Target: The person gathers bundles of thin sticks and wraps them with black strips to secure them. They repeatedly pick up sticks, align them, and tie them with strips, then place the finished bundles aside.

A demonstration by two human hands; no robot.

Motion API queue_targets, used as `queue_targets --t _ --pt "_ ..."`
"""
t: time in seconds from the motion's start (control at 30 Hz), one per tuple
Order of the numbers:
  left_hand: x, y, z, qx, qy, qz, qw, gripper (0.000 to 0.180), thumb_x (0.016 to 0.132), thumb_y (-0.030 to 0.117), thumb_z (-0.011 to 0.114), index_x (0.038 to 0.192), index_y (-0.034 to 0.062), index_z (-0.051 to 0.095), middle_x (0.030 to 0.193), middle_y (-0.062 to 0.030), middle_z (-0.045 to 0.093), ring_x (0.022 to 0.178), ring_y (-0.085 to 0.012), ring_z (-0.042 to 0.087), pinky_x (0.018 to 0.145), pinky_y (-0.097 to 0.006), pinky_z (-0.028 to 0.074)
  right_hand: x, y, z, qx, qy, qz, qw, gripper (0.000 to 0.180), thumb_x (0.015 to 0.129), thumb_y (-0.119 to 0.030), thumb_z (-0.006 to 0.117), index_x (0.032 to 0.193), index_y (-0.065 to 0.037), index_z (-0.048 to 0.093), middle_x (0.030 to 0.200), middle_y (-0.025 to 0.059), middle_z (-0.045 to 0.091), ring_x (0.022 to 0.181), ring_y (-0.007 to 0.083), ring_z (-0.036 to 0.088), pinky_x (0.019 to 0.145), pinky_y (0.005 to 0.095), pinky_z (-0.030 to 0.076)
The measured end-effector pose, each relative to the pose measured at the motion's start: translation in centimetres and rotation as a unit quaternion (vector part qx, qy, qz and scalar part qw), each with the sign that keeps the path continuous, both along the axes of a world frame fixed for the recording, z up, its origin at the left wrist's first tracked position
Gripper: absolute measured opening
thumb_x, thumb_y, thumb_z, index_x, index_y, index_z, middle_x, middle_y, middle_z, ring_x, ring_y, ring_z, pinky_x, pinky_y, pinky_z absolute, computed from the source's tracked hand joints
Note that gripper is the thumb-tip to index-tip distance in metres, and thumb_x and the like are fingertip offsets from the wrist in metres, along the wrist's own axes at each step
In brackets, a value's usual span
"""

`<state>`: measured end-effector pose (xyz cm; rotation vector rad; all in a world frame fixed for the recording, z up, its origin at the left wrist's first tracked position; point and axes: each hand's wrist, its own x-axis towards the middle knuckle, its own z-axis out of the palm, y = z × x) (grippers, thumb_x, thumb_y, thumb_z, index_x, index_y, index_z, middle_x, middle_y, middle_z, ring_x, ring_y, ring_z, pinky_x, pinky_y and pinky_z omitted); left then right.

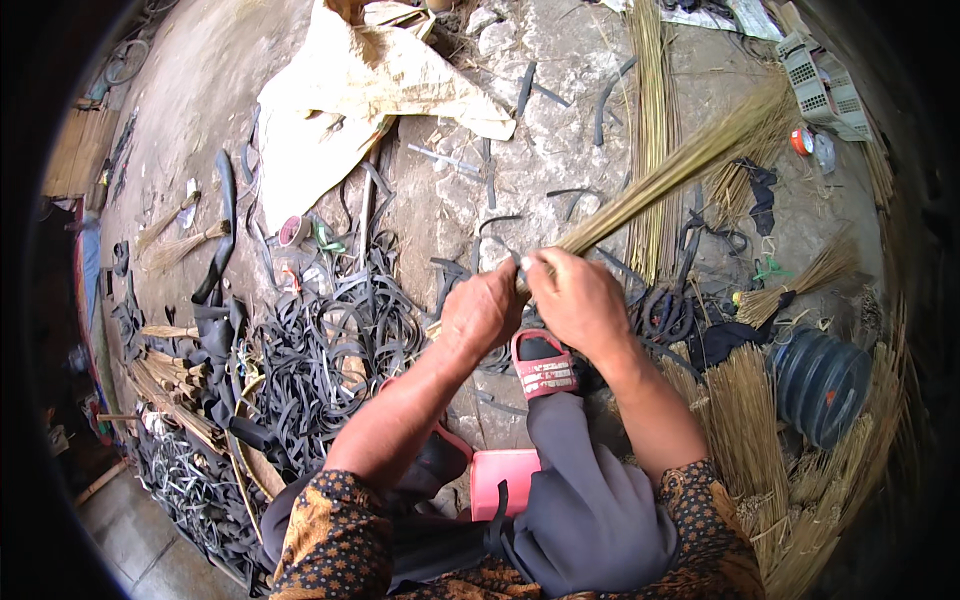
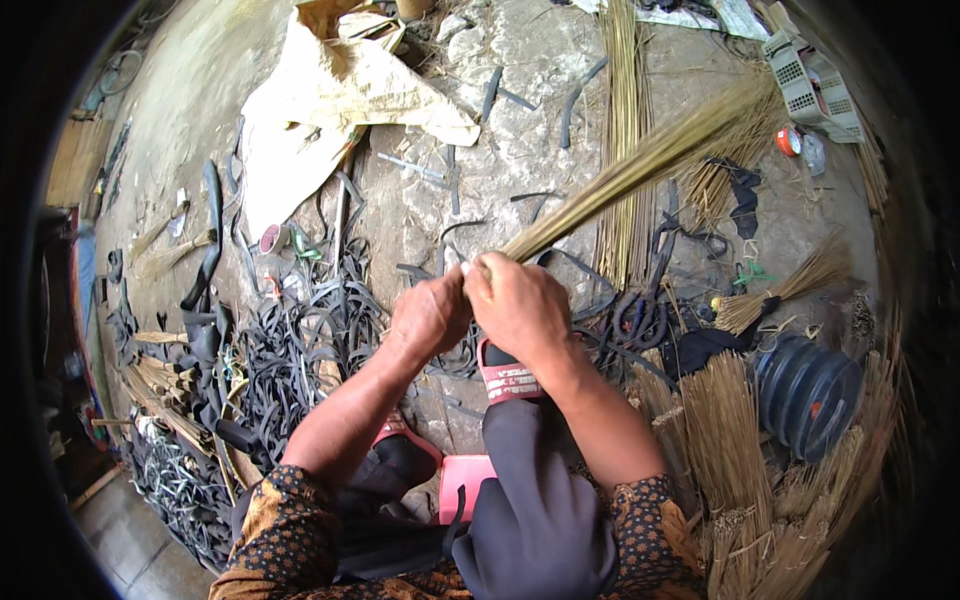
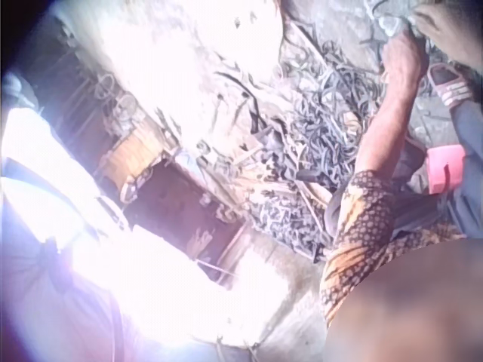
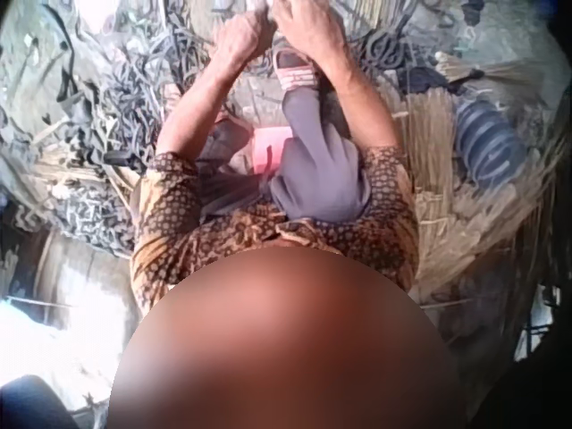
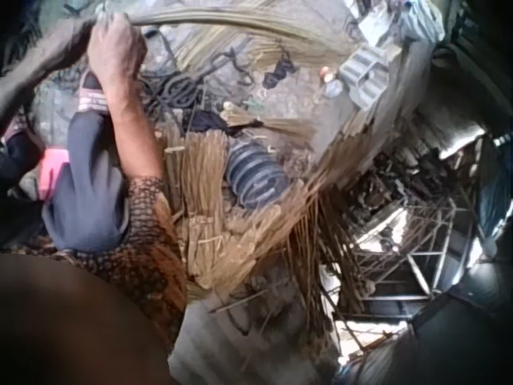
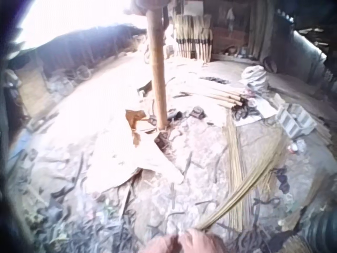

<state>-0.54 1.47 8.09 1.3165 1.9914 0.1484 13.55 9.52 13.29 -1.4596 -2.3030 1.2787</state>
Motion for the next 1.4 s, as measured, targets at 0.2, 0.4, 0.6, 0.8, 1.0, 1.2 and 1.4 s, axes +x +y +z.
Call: queue_targets --t 0.2,0.4,0.6,0.8,1.0,1.2,1.4 --pt "0.9 -1.6 -1.3 0.069 0.016 0.014 0.997 0.020 0.097 0.024 0.060 0.105 0.0062 0.066 0.087 -0.0255 0.073 0.081 -0.0479 0.072 0.071 -0.057 0.057 -1.0 0.0 -3.6 -0.052 -0.005 -0.010 0.999 0.023 0.096 -0.029 0.069 0.107 -0.010 0.077 0.091 0.0237 0.076 0.089 0.0444 0.074 0.079 0.0526 0.057" --pt "0.6 -1.0 -1.8 0.102 0.018 0.018 0.994 0.024 0.097 0.030 0.062 0.110 0.0102 0.062 0.087 -0.0216 0.073 0.079 -0.0455 0.073 0.066 -0.055 0.057 0.7 -1.7 -4.3 -0.240 0.252 -0.050 0.936 0.046 0.110 -0.040 0.058 0.097 0.002 0.069 0.076 0.0071 0.071 0.058 0.0079 0.062 0.054 0.0247 0.049" --pt "-0.5 -0.2 -1.6 0.159 0.095 0.035 0.982 0.019 0.096 0.023 0.063 0.111 0.0121 0.057 0.084 -0.0206 0.070 0.080 -0.0435 0.073 0.067 -0.053 0.057 2.0 -4.2 -4.0 -0.278 0.271 -0.126 0.913 0.029 0.113 -0.025 0.054 0.107 0.000 0.068 0.080 0.0022 0.067 0.074 0.0065 0.065 0.063 0.0234 0.050" --pt "-1.4 1.1 -0.3 0.073 0.035 0.055 0.995 0.026 0.095 0.029 0.070 0.112 0.0111 0.062 0.089 -0.0211 0.072 0.084 -0.0443 0.073 0.073 -0.055 0.057 4.2 -4.5 -2.7 -0.128 0.222 0.054 0.965 0.031 0.112 -0.028 0.054 0.101 -0.001 0.065 0.082 0.0094 0.069 0.075 0.0223 0.070 0.072 0.0372 0.055" --pt "-4.8 1.0 3.5 0.001 -0.216 0.043 0.975 0.032 0.092 0.028 0.085 0.111 0.0074 0.070 0.082 -0.0041 0.071 0.076 -0.0132 0.063 0.071 -0.034 0.052 7.0 -4.0 -3.8 -0.080 0.114 0.042 0.989 0.033 0.110 -0.034 0.055 0.097 -0.007 0.066 0.084 0.0137 0.074 0.070 0.0266 0.073 0.064 0.0396 0.055" --pt "-3.1 -0.6 5.8 -0.208 -0.604 -0.079 0.765 0.026 0.094 0.024 0.083 0.101 0.0038 0.070 0.076 0.0049 0.063 0.064 -0.0058 0.059 0.055 -0.026 0.048 4.8 -0.4 -6.5 0.125 0.231 0.204 0.943 0.013 0.096 -0.017 0.070 0.103 -0.008 0.064 0.097 0.0080 0.076 0.085 0.0332 0.075 0.070 0.0432 0.058" --pt "-2.5 0.2 4.4 0.021 -0.408 -0.019 0.913 0.037 0.096 0.031 0.081 0.116 0.0055 0.064 0.081 -0.0020 0.068 0.067 -0.0129 0.061 0.060 -0.031 0.049 3.4 0.9 -1.0 0.077 -0.003 0.140 0.987 0.022 0.098 -0.016 0.063 0.115 -0.005 0.072 0.115 0.0196 0.074 0.107 0.0424 0.070 0.089 0.0547 0.055"
